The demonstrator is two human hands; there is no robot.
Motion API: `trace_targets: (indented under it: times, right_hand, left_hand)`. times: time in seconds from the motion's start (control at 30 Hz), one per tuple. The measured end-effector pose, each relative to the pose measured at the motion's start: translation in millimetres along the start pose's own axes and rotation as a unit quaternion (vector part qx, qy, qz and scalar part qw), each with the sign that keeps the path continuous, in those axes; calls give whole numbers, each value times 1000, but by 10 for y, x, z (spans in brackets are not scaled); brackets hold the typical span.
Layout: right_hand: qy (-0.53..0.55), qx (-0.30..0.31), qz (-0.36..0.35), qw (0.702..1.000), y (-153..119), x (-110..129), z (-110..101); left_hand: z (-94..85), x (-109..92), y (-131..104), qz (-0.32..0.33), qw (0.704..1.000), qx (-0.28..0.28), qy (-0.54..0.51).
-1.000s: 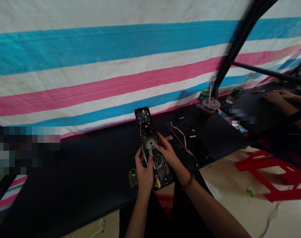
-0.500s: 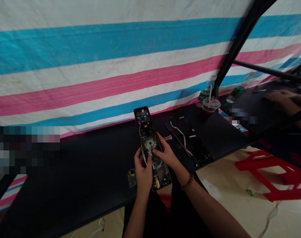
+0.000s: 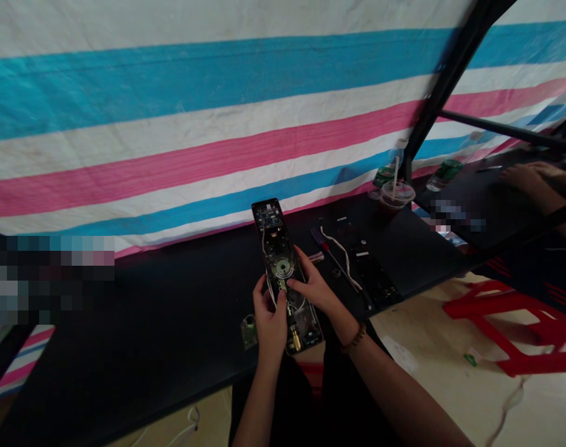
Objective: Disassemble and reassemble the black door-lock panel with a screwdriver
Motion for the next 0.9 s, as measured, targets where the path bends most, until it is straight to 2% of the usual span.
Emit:
trace_targets:
  times: [0.3,0.47,0.9]
  right_hand:
    - [-39,-64,42,996,106,-53,38]
    - [-63,-105,28,992,126,-11,57]
    - [-22,-87,26,996,83,-51,49]
  left_hand:
    - [-19,28,24,9,1000,0,11]
    - [-10,16,17,6,1000,-2,12]
    - [-13,-9,-2,7,1000,-5,22]
Point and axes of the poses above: each hand's wrist, its own y-axis towards the middle knuckle, its own z-axis out of the palm, x = y × z, the point moved 4 cm from there along y, towards the middle knuckle, and after that the axes turned 10 degrees about -y, right-handed, at the moved point
